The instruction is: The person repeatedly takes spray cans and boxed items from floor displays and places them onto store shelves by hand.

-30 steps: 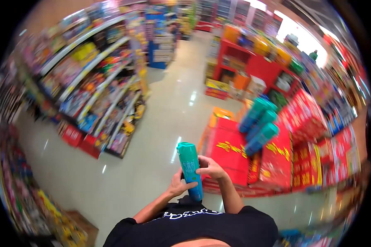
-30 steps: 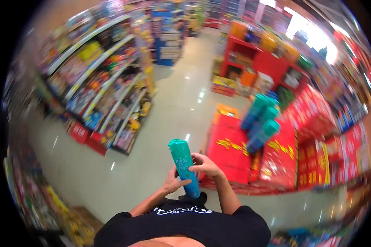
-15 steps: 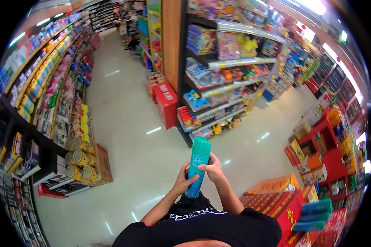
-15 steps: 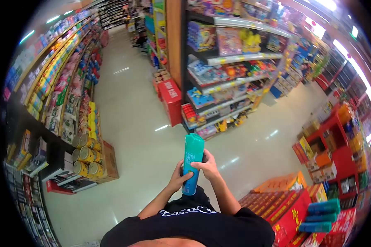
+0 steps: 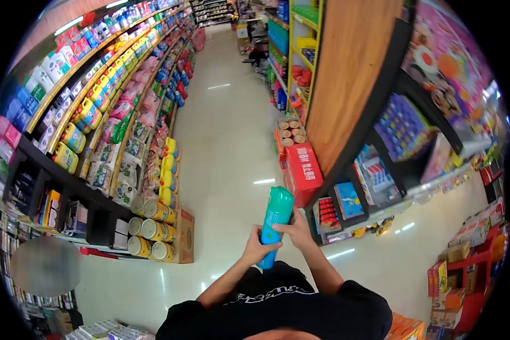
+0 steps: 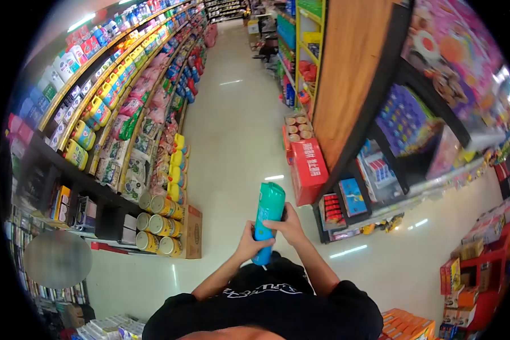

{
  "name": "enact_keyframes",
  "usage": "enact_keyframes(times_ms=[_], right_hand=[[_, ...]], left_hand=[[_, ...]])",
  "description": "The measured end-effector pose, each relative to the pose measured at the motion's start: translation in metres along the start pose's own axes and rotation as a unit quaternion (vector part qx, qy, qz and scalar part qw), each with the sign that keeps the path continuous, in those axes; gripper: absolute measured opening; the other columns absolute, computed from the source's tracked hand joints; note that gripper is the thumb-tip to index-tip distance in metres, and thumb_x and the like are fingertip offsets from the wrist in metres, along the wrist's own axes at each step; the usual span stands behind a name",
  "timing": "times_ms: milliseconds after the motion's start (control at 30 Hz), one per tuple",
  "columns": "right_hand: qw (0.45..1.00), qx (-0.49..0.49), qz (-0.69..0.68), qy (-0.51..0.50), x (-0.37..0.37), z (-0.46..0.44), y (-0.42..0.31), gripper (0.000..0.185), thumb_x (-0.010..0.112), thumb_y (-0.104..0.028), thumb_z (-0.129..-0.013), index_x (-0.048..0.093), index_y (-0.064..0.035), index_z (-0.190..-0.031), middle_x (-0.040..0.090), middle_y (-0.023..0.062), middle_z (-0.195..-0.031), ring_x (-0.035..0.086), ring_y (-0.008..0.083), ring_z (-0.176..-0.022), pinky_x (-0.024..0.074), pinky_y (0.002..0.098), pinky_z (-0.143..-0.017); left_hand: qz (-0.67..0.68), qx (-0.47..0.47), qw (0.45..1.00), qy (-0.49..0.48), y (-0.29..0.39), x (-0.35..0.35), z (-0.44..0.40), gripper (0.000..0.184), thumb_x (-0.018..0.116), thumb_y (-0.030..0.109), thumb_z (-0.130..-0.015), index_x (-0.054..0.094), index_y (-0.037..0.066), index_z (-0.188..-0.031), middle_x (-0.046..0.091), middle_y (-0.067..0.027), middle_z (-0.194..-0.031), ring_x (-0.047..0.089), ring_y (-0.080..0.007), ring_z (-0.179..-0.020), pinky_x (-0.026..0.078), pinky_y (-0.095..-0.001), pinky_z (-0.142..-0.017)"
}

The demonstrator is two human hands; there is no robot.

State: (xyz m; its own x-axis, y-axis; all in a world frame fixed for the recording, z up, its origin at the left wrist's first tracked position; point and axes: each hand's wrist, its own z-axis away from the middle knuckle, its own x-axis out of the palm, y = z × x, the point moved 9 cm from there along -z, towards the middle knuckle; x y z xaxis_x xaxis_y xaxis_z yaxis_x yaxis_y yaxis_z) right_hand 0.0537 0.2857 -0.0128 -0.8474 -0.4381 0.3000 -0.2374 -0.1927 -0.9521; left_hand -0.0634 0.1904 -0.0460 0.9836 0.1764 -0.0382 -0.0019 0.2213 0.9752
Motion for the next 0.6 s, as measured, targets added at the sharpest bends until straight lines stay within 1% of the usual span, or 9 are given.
enact_keyframes(times_ms=[100, 167, 233, 333, 400, 433, 467, 567, 600], right_hand=[[0.996, 0.036, -0.050, -0.057, 0.036, -0.079, 0.000, 0.068, 0.088, -0.012, -0.070, 0.049, 0.0012, -0.125, 0.062, 0.0123, -0.111, 0.063, 0.0218, -0.103, 0.0521, 0.0370, -0.090], [0.995, 0.033, -0.020, -0.088, 0.056, -0.128, 0.007, 0.070, 0.089, -0.014, -0.070, 0.049, 0.0015, -0.126, 0.062, 0.0121, -0.112, 0.063, 0.0215, -0.104, 0.0521, 0.0366, -0.090], [0.993, 0.026, 0.022, -0.111, 0.067, -0.181, 0.020, 0.071, 0.090, -0.016, -0.068, 0.051, 0.0017, -0.125, 0.063, 0.0120, -0.112, 0.063, 0.0208, -0.105, 0.0521, 0.0355, -0.090], [0.989, 0.052, 0.051, -0.129, 0.079, -0.258, 0.041, 0.074, 0.086, -0.004, -0.071, 0.048, -0.0001, -0.134, 0.062, 0.0093, -0.118, 0.062, 0.0207, -0.109, 0.0507, 0.0368, -0.096], [0.991, 0.071, 0.048, -0.104, 0.084, -0.307, 0.043, 0.072, 0.087, -0.006, -0.070, 0.051, 0.0003, -0.132, 0.064, 0.0092, -0.116, 0.062, 0.0204, -0.108, 0.0512, 0.0364, -0.094], [0.991, 0.082, 0.047, -0.090, 0.086, -0.335, 0.037, 0.071, 0.087, -0.006, -0.070, 0.051, 0.0001, -0.131, 0.064, 0.0091, -0.116, 0.062, 0.0203, -0.108, 0.0513, 0.0364, -0.094], [0.992, 0.092, 0.048, -0.074, 0.087, -0.363, 0.029, 0.071, 0.087, -0.006, -0.070, 0.052, -0.0001, -0.131, 0.064, 0.0090, -0.116, 0.062, 0.0203, -0.108, 0.0514, 0.0364, -0.094], [0.994, 0.047, 0.090, -0.049, 0.089, -0.431, -0.014, 0.065, 0.088, -0.014, -0.069, 0.056, 0.0008, -0.124, 0.066, 0.0096, -0.109, 0.064, 0.0190, -0.098, 0.0527, 0.0335, -0.088], [0.996, 0.034, 0.080, -0.034, 0.084, -0.457, -0.019, 0.065, 0.088, -0.013, -0.069, 0.056, 0.0004, -0.124, 0.066, 0.0094, -0.109, 0.064, 0.0190, -0.098, 0.0528, 0.0337, -0.088]], left_hand=[[-0.008, 0.030, 0.997, 0.070, 0.019, -0.053, -0.052, 0.070, 0.092, 0.024, -0.068, 0.045, 0.002, -0.114, 0.058, -0.0111, -0.103, 0.059, -0.0174, -0.094, 0.053, -0.0347, -0.081], [-0.004, 0.035, 0.995, 0.096, 0.021, -0.085, -0.087, 0.068, 0.092, 0.020, -0.068, 0.045, 0.003, -0.113, 0.059, -0.0105, -0.104, 0.060, -0.0172, -0.094, 0.052, -0.0330, -0.083], [0.052, 0.040, 0.994, 0.086, 0.015, -0.108, -0.129, 0.067, 0.092, 0.019, -0.068, 0.044, 0.004, -0.113, 0.059, -0.0103, -0.105, 0.060, -0.0173, -0.095, 0.052, -0.0328, -0.083], [0.062, 0.040, 0.995, 0.074, 0.000, -0.147, -0.208, 0.067, 0.092, 0.014, -0.068, 0.043, 0.005, -0.113, 0.059, -0.0094, -0.105, 0.060, -0.0168, -0.095, 0.053, -0.0332, -0.083], [0.042, 0.034, 0.996, 0.064, -0.002, -0.170, -0.257, 0.067, 0.092, 0.013, -0.068, 0.042, 0.006, -0.113, 0.058, -0.0088, -0.104, 0.059, -0.0165, -0.095, 0.053, -0.0332, -0.083], [0.120, -0.001, 0.992, 0.040, -0.003, -0.175, -0.285, 0.066, 0.092, 0.013, -0.069, 0.042, 0.007, -0.112, 0.058, -0.0077, -0.101, 0.059, -0.0158, -0.094, 0.052, -0.0332, -0.083], [0.106, 0.012, 0.994, 0.023, 0.007, -0.187, -0.316, 0.066, 0.091, 0.014, -0.069, 0.042, 0.007, -0.112, 0.058, -0.0076, -0.101, 0.059, -0.0156, -0.094, 0.052, -0.0331, -0.083], [0.080, 0.024, 0.996, -0.032, 0.036, -0.202, -0.395, 0.064, 0.091, 0.015, -0.070, 0.043, 0.006, -0.113, 0.058, -0.0082, -0.103, 0.058, -0.0156, -0.097, 0.051, -0.0335, -0.085], [0.065, 0.033, 0.996, -0.046, 0.047, -0.206, -0.425, 0.065, 0.091, 0.015, -0.070, 0.043, 0.006, -0.113, 0.058, -0.0084, -0.104, 0.058, -0.0159, -0.097, 0.051, -0.0337, -0.085]])
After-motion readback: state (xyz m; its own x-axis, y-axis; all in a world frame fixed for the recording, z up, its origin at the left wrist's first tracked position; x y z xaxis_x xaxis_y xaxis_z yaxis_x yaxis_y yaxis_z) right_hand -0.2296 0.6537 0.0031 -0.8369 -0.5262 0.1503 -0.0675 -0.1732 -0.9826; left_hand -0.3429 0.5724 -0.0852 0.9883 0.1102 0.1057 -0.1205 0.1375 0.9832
